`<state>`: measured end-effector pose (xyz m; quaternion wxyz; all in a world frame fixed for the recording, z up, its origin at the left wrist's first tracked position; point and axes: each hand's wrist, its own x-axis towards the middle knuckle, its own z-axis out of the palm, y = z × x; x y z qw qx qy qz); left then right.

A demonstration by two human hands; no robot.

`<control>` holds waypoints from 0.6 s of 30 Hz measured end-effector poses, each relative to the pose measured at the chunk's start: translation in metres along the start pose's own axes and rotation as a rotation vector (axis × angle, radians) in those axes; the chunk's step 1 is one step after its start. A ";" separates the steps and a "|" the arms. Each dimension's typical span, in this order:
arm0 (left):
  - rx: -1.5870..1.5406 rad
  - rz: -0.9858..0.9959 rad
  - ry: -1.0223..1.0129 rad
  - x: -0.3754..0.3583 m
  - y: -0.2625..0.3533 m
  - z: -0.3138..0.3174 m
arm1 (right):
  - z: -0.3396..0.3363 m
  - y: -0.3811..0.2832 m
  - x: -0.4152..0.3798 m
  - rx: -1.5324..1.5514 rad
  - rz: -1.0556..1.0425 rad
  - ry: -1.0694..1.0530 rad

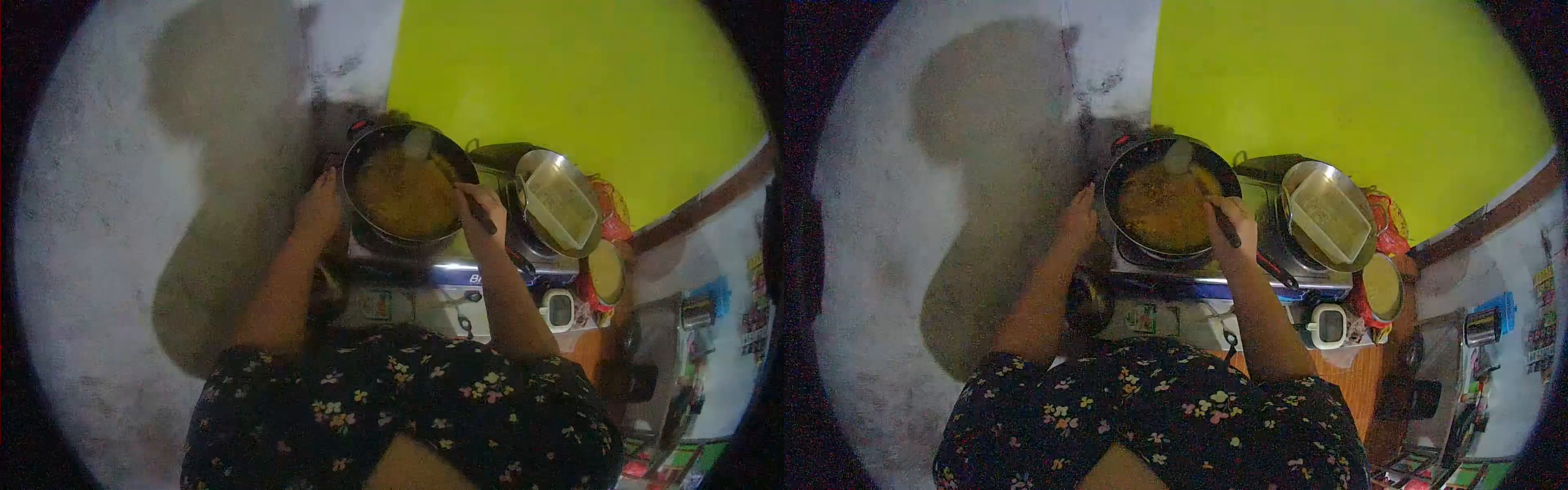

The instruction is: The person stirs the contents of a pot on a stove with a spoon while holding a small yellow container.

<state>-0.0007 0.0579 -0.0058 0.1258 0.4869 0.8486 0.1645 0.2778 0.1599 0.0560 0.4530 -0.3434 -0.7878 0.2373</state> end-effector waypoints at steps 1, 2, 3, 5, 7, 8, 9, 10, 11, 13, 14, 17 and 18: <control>-0.018 -0.005 0.000 -0.003 0.003 -0.003 | 0.000 0.003 0.000 -0.021 0.004 0.001; -0.036 -0.010 0.001 -0.004 0.005 -0.005 | -0.001 0.005 0.000 -0.043 0.007 0.003; -0.025 -0.011 0.007 -0.001 0.003 -0.002 | -0.004 0.008 0.000 -0.068 -0.030 0.003; -0.005 -0.012 0.019 0.005 -0.004 0.006 | -0.009 0.011 -0.003 -0.120 -0.105 0.002; -0.002 0.005 0.030 0.006 -0.005 0.006 | -0.015 0.006 -0.008 -0.118 -0.061 -0.002; -0.001 0.014 0.035 0.006 -0.005 0.006 | -0.017 0.004 -0.009 -0.117 -0.039 -0.004; -0.017 0.026 0.047 0.006 -0.006 0.006 | -0.018 0.010 -0.009 -0.172 -0.093 0.008; -0.032 0.038 0.058 0.005 -0.006 0.005 | -0.017 0.023 -0.009 -0.226 -0.148 0.020; -0.047 0.049 0.070 0.005 -0.007 0.005 | -0.016 0.035 -0.010 -0.280 -0.202 0.030; -0.024 0.046 0.053 0.010 -0.010 0.006 | -0.008 0.056 -0.013 -0.083 -0.031 0.032; -0.012 0.045 0.044 0.012 -0.011 0.007 | -0.008 0.061 -0.015 -0.103 -0.008 0.011; -0.008 0.009 0.030 0.004 -0.003 -0.002 | -0.022 0.028 -0.014 -0.403 -0.072 -0.098; -0.020 0.013 0.032 0.005 -0.004 -0.001 | -0.022 0.029 -0.014 -0.344 -0.055 -0.079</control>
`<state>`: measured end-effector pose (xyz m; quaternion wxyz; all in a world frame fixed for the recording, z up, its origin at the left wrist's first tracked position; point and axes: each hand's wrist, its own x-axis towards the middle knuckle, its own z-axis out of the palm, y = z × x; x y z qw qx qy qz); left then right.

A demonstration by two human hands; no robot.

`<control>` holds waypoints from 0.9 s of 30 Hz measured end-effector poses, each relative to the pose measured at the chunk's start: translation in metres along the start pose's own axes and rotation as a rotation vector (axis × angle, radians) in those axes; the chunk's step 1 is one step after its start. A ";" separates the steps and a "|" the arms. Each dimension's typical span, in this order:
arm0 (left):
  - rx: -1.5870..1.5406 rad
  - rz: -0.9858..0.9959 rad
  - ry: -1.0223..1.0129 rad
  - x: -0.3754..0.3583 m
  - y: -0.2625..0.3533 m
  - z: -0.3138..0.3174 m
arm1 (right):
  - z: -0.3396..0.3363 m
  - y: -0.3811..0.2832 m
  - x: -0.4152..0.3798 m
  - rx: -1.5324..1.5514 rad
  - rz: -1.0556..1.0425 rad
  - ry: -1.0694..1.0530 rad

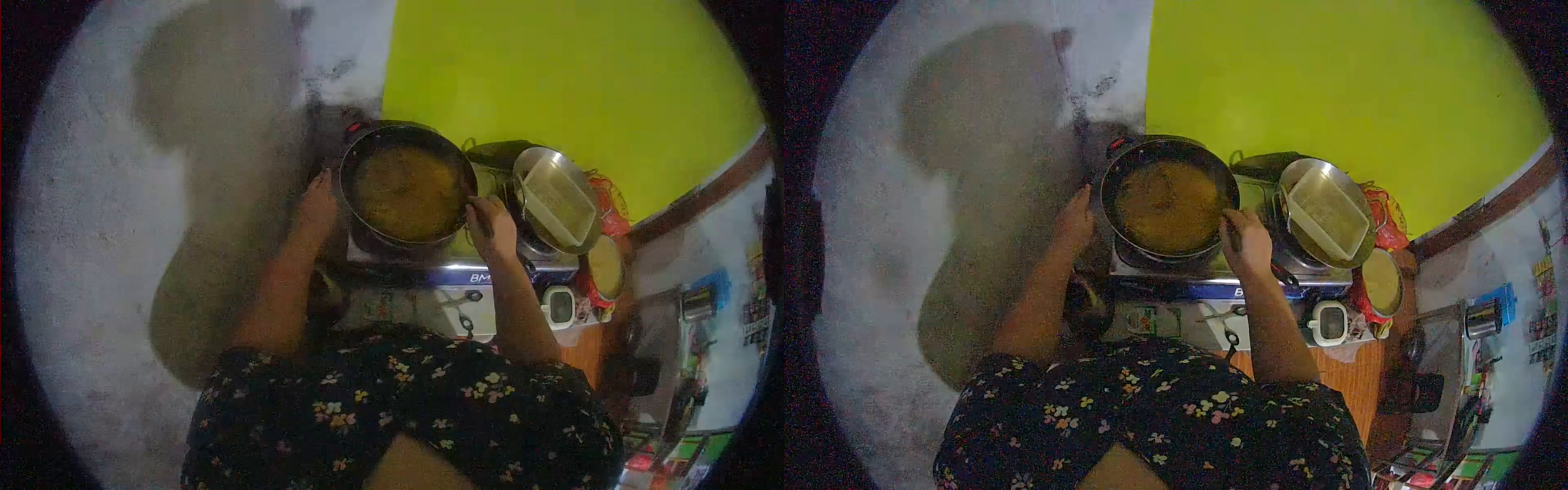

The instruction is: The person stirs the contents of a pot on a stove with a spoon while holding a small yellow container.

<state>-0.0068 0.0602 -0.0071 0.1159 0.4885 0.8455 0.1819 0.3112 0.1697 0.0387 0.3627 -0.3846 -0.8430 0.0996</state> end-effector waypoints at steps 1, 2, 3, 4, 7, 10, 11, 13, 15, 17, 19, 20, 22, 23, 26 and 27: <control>-0.011 0.004 0.003 0.002 -0.002 0.002 | 0.000 0.003 0.000 0.060 0.017 0.019; -0.023 0.007 0.006 0.004 -0.003 0.002 | 0.001 0.006 0.000 0.120 0.035 0.037; -0.042 0.021 0.010 0.003 -0.004 0.002 | 0.003 0.011 -0.001 0.219 0.129 0.030; -0.061 0.035 0.013 0.002 -0.004 0.001 | 0.006 0.018 -0.002 0.318 0.224 0.022; -0.023 0.074 0.032 0.002 -0.006 0.004 | 0.003 0.026 0.001 0.548 0.353 -0.044; 0.029 0.044 0.009 -0.001 0.000 -0.001 | 0.016 0.036 -0.001 0.624 0.454 -0.072; 0.041 0.022 -0.005 -0.002 0.003 -0.003 | 0.026 0.040 -0.004 0.608 0.440 -0.062; 0.077 0.062 -0.021 -0.005 0.002 -0.004 | 0.033 0.029 -0.005 0.637 0.455 -0.031; 0.084 0.059 -0.030 -0.007 0.004 -0.005 | 0.035 0.012 -0.005 0.728 0.511 0.011; 0.059 0.013 -0.027 -0.008 0.007 -0.005 | 0.025 -0.004 0.002 0.642 0.522 -0.018; 0.056 0.028 0.000 -0.005 0.000 0.004 | 0.029 -0.003 0.004 0.685 0.506 -0.015; 0.054 0.038 0.013 -0.002 -0.005 0.010 | 0.039 0.007 0.003 0.770 0.484 0.004; 0.044 0.099 0.079 0.001 -0.012 0.019 | 0.032 -0.004 0.008 0.768 0.426 0.004; 0.038 0.129 0.112 0.003 -0.015 0.024 | 0.026 -0.011 0.011 0.680 0.389 -0.015; 0.013 0.122 0.078 -0.006 -0.008 0.011 | 0.018 -0.031 0.017 0.453 0.158 -0.012; 0.020 0.119 0.083 -0.005 -0.009 0.012 | 0.018 -0.035 0.018 0.382 0.061 -0.001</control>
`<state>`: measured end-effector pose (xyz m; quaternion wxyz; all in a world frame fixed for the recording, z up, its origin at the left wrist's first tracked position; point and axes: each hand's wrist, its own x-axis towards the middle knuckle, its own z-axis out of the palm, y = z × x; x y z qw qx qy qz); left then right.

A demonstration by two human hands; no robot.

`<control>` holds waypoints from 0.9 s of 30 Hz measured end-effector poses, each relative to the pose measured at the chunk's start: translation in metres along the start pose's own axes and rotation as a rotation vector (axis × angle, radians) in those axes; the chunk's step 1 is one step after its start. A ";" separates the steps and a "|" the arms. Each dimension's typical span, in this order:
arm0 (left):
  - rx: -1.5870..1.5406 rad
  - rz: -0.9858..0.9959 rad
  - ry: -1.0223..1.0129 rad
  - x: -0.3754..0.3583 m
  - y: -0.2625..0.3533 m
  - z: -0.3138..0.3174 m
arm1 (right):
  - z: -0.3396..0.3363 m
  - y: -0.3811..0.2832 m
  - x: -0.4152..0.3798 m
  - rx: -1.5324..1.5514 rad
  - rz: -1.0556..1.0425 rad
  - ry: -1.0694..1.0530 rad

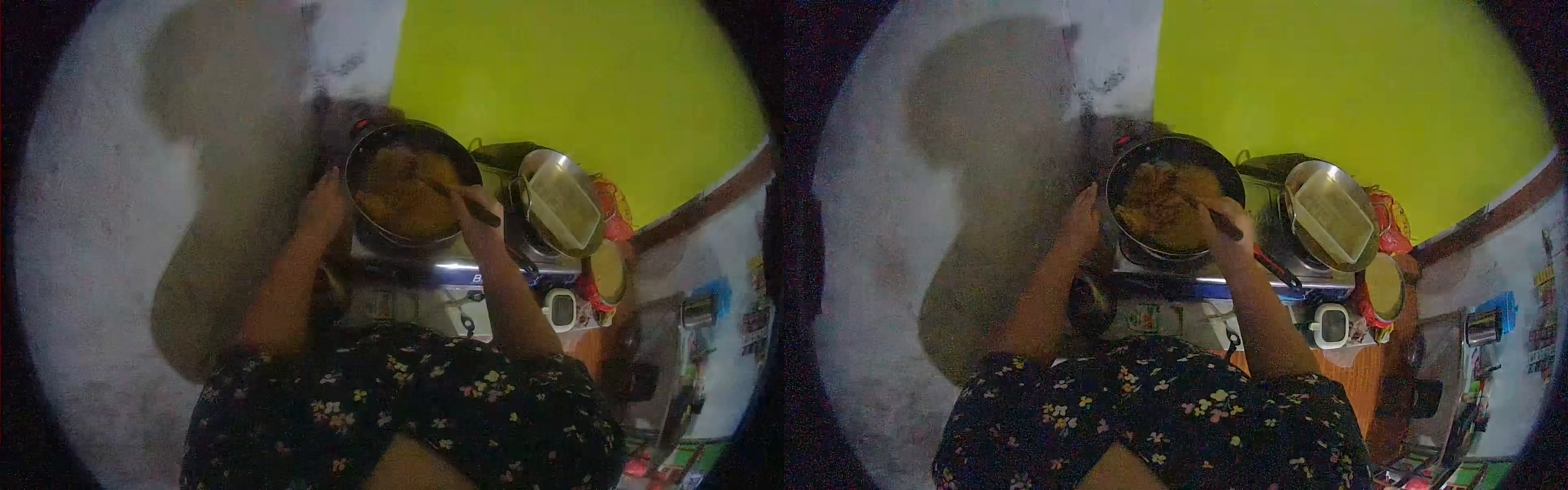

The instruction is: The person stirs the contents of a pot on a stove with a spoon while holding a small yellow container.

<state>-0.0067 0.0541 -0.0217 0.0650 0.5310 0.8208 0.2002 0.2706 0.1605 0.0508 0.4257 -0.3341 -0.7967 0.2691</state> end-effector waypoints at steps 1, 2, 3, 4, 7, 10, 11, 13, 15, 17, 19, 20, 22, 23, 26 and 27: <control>0.007 -0.003 0.005 0.002 -0.001 0.002 | 0.001 -0.004 0.001 0.023 -0.102 0.001; 0.014 -0.007 0.009 0.003 -0.002 0.004 | 0.001 -0.009 0.002 0.045 -0.204 0.002; 0.012 -0.020 0.002 0.003 -0.001 0.003 | 0.003 -0.011 0.002 0.068 -0.305 0.003; 0.010 -0.033 -0.005 0.003 0.001 0.002 | 0.006 -0.013 0.002 0.118 -0.345 0.009; -0.028 -0.073 -0.043 -0.003 0.011 -0.010 | 0.009 -0.023 0.000 0.178 -0.403 -0.013; -0.036 -0.091 -0.046 -0.003 0.011 -0.009 | -0.005 -0.046 0.001 0.107 -0.369 -0.091; -0.032 -0.094 -0.039 -0.003 0.008 -0.006 | -0.009 -0.053 0.002 0.113 -0.375 -0.108; -0.045 -0.067 -0.030 -0.001 0.005 -0.004 | -0.011 -0.055 0.000 0.129 -0.363 -0.145; -0.054 -0.065 -0.037 0.000 0.006 -0.004 | -0.010 -0.051 -0.006 0.152 -0.329 -0.186; -0.060 -0.087 -0.061 0.001 0.010 -0.008 | -0.005 -0.044 -0.014 0.207 -0.347 -0.174; -0.063 -0.056 -0.027 0.006 0.002 0.000 | -0.003 -0.039 -0.019 0.184 -0.357 -0.179; -0.065 -0.042 -0.010 0.007 -0.002 0.005 | -0.003 -0.038 -0.021 0.133 -0.357 -0.191; -0.031 -0.094 -0.049 0.003 0.010 -0.009 | -0.004 -0.037 -0.023 0.043 -0.325 -0.239; -0.014 -0.120 -0.069 0.001 0.015 -0.013 | -0.006 -0.038 -0.023 0.004 -0.292 -0.275; -0.003 -0.047 -0.043 0.001 0.003 -0.002 | -0.008 -0.037 -0.027 -0.115 -0.247 -0.335; 0.004 -0.049 -0.046 0.000 0.004 -0.004 | -0.007 -0.035 -0.028 -0.155 -0.243 -0.346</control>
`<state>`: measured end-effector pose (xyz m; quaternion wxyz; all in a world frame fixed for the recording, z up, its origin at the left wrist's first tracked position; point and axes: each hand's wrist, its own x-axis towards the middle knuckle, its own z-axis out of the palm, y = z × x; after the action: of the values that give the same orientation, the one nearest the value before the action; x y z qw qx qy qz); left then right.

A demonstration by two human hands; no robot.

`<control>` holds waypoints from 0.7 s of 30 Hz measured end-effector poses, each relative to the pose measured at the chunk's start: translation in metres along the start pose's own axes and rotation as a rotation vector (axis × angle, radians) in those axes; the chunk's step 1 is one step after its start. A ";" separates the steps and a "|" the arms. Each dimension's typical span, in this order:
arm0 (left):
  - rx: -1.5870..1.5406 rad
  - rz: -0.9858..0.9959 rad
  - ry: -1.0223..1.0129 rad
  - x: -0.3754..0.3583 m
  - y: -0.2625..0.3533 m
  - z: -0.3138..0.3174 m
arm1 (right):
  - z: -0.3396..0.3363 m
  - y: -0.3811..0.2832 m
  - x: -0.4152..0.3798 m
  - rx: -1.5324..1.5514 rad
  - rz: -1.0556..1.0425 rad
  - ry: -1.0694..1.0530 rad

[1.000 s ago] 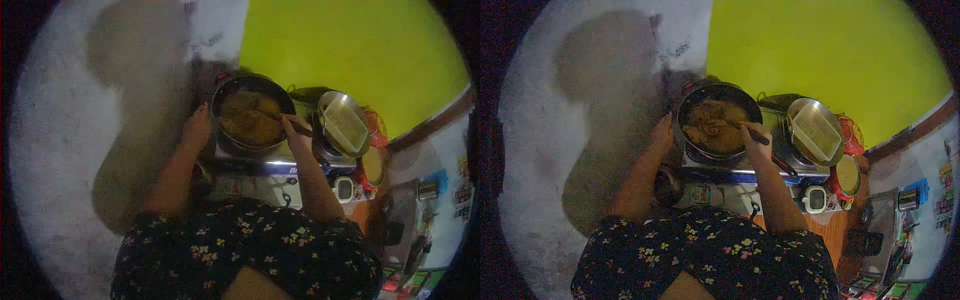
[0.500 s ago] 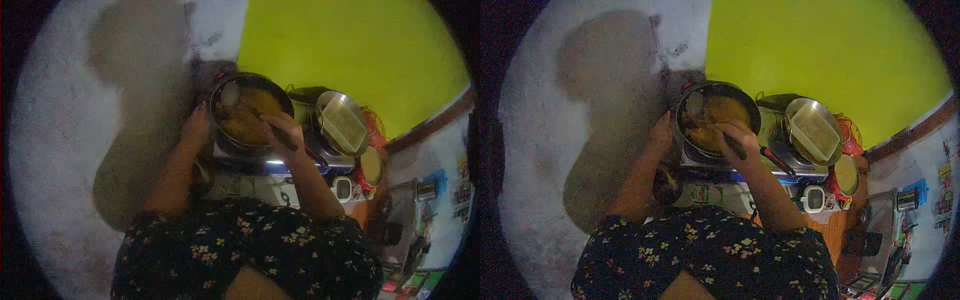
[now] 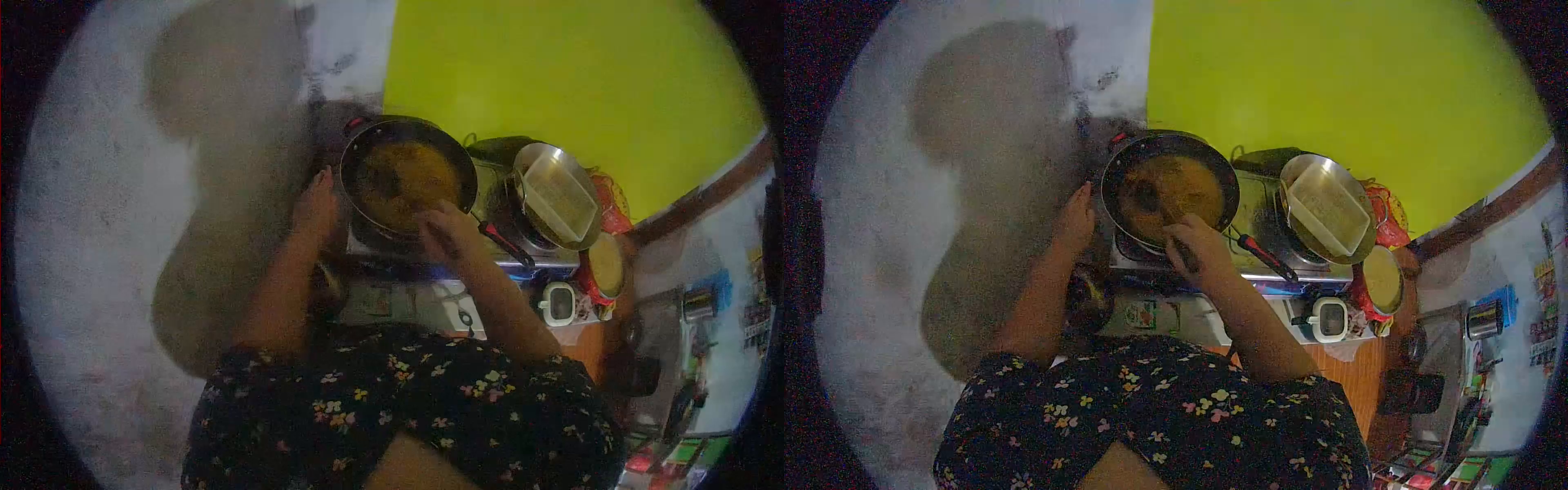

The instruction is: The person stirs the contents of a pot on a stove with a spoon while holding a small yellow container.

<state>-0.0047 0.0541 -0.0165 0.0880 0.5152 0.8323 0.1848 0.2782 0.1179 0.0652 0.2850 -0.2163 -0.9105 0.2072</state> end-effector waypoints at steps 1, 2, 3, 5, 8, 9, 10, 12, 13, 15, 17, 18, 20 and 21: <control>0.006 -0.003 -0.003 -0.001 0.001 -0.002 | 0.004 0.003 -0.002 0.064 0.093 -0.025; 0.012 -0.005 -0.005 -0.002 0.002 -0.004 | 0.010 0.009 -0.005 0.127 0.187 -0.049; -0.004 -0.018 -0.012 -0.003 0.005 -0.007 | 0.010 0.009 -0.005 0.102 0.183 -0.054; -0.039 -0.047 -0.026 -0.005 0.010 -0.012 | 0.006 0.006 -0.006 -0.039 0.076 -0.042; -0.016 0.041 0.079 0.003 -0.010 0.010 | 0.005 0.010 -0.010 -0.186 -0.008 -0.039; -0.013 0.029 0.075 0.004 -0.008 0.007 | 0.006 0.014 -0.011 -0.201 0.002 -0.046; -0.011 0.017 0.070 0.004 -0.005 0.005 | 0.007 0.017 -0.012 -0.205 -0.028 -0.008; -0.010 -0.001 0.068 0.001 -0.001 0.002 | 0.008 0.023 -0.015 -0.212 -0.088 0.064; -0.012 -0.005 0.070 0.000 0.001 0.002 | 0.007 0.027 -0.015 -0.137 -0.087 0.109; -0.016 -0.016 0.059 -0.003 0.006 -0.004 | 0.001 0.035 -0.014 0.013 -0.083 0.200; -0.021 -0.031 0.033 -0.007 0.012 -0.013 | -0.011 0.036 -0.012 -0.086 -0.062 0.228; -0.017 -0.017 0.047 -0.006 0.011 -0.011 | -0.018 0.036 -0.010 -0.136 -0.052 0.243; -0.009 0.013 0.075 -0.003 0.006 -0.005 | -0.030 0.034 -0.008 -0.152 0.039 0.196; 0.003 0.002 0.060 -0.006 0.011 -0.010 | -0.034 0.035 -0.007 -0.158 0.084 0.172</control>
<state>0.0032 0.0509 -0.0031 0.0620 0.5106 0.8342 0.1988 0.3139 0.1518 0.0695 0.3352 -0.2930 -0.8864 0.1271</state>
